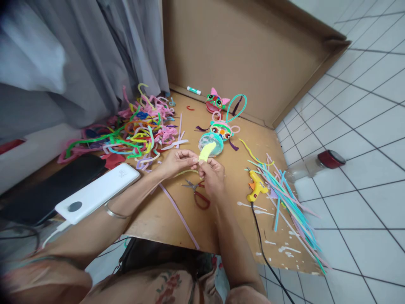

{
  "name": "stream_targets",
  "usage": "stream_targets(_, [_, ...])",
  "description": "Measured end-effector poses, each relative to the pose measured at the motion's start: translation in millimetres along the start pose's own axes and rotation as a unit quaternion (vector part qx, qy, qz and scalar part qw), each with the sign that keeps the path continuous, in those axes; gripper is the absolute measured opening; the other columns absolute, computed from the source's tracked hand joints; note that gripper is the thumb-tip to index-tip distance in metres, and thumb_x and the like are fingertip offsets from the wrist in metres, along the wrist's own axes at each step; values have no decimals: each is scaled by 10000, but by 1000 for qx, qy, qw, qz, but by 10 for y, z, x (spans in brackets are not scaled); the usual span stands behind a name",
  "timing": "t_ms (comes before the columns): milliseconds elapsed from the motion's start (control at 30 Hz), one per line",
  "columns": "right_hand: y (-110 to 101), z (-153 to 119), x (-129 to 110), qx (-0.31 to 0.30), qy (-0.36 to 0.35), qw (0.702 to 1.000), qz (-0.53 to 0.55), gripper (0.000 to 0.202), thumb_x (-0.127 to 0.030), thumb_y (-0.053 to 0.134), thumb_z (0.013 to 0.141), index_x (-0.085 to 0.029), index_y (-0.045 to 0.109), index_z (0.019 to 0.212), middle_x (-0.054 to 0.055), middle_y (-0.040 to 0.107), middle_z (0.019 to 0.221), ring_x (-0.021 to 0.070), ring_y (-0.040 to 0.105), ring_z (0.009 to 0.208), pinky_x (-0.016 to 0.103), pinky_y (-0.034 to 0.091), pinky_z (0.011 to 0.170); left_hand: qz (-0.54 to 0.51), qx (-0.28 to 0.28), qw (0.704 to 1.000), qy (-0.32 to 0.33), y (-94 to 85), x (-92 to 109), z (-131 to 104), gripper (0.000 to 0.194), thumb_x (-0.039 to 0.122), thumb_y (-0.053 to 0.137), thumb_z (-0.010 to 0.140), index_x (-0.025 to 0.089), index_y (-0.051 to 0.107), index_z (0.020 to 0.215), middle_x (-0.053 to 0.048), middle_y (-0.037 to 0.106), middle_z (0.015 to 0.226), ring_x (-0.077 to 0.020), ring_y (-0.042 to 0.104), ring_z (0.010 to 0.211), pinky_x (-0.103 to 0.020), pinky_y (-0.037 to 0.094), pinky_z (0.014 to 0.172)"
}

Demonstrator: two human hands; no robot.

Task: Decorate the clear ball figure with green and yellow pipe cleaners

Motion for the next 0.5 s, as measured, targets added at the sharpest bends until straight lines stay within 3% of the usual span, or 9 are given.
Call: stream_targets(500, [23, -15, 30, -36, 17, 997, 59, 281, -357, 745, 607, -184, 531, 554, -58, 493, 453, 49, 387, 427, 207, 278, 444, -26, -37, 999, -17, -44, -42, 13, 439, 450, 857, 584, 95, 683, 776, -12, 647, 623, -80, 562, 564, -216, 457, 607])
Point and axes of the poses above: each hand's wrist, its own z-axis towards the middle knuckle, its own y-axis out of the palm, x = y × z, the point moved 3 cm from there along z, towards the middle knuckle
